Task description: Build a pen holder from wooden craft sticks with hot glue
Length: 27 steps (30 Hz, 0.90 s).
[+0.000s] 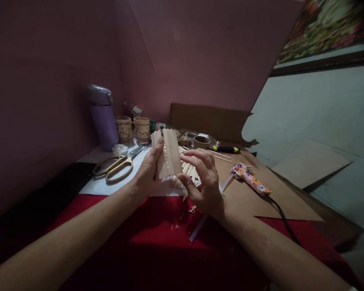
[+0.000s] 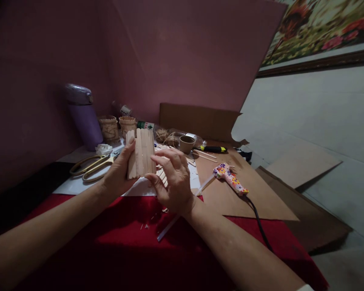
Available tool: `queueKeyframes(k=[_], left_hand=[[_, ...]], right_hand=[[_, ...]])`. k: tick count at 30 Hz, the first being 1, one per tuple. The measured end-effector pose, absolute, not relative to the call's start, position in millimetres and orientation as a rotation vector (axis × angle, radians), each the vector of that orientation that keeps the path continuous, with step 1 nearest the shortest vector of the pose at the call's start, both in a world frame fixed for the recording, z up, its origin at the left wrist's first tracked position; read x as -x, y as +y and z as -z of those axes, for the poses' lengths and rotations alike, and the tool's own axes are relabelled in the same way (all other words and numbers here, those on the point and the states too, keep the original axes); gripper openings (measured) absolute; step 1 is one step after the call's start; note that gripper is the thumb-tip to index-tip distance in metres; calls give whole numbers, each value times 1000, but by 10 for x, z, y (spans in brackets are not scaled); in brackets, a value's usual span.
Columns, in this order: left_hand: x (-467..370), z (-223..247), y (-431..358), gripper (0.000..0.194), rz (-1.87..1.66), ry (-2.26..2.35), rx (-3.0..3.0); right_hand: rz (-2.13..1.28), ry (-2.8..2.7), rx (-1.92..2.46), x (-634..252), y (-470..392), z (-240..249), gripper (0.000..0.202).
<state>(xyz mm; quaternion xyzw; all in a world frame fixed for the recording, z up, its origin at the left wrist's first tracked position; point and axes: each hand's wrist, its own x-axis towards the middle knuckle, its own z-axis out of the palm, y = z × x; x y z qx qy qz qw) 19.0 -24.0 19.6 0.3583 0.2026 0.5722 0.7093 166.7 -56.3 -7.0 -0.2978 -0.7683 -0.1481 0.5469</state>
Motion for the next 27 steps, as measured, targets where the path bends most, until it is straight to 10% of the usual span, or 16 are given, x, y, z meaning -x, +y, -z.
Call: queueKeyframes(k=[16, 27], left_hand=[[-235, -131, -271, 30, -1147, 417, -782], [-143, -146, -261, 43, -965, 481, -766]], right_hand=[[224, -2134, 688, -1865, -292, -146, 108], [77, -2051, 683, -1892, -307, -142, 87]])
